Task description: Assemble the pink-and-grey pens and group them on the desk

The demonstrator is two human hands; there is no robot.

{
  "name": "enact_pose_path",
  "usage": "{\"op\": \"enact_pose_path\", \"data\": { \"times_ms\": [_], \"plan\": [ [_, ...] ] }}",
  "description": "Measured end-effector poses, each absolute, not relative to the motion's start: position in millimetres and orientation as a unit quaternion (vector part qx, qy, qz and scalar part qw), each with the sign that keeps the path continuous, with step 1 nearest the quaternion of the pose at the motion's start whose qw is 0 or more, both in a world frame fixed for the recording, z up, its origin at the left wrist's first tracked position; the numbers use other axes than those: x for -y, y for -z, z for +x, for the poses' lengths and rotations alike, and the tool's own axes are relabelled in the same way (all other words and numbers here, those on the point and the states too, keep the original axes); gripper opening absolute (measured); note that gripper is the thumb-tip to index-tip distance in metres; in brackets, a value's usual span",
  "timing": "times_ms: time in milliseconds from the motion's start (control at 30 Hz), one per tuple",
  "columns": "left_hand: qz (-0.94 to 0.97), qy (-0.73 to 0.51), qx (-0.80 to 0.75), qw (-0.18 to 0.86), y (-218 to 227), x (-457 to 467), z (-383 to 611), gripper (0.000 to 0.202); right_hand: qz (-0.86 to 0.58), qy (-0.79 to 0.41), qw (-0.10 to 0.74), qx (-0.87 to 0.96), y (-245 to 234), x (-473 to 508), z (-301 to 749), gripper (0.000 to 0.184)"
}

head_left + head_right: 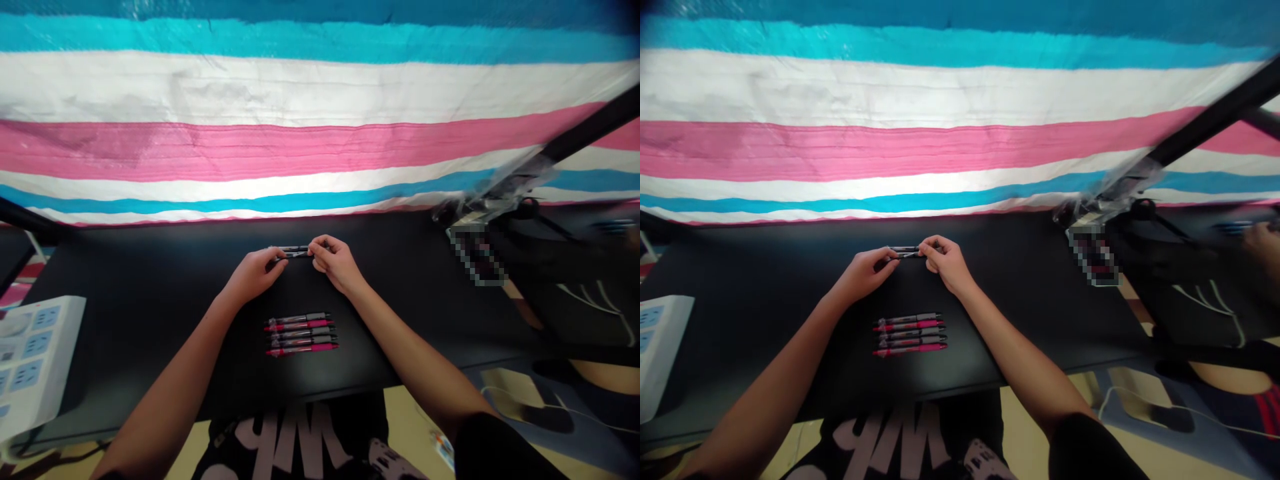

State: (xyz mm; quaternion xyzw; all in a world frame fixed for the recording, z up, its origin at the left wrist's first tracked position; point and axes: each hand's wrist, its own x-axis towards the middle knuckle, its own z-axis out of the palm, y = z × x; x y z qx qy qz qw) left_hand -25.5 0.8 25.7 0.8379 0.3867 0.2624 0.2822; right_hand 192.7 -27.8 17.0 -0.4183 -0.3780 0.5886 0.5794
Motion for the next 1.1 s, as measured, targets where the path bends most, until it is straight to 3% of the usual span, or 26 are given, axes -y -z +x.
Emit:
{"op": "enact_pose_path", "data": {
  "times_ms": [500, 1100],
  "plan": [
    [0.803, -0.291, -0.37, 0.366, -34.7, 3.3, -22.1, 0.021, -0.415, -0.59, 0.583, 0.374, -15.0, 28.4, 193.0, 0.025],
    [0.848, -0.249, -0.368, 0.29, -28.7, -1.2, -25.8, 0.012, -0.407, -0.607, 0.576, 0.365, -17.2, 31.4, 190.9, 0.027]
  ]
}}
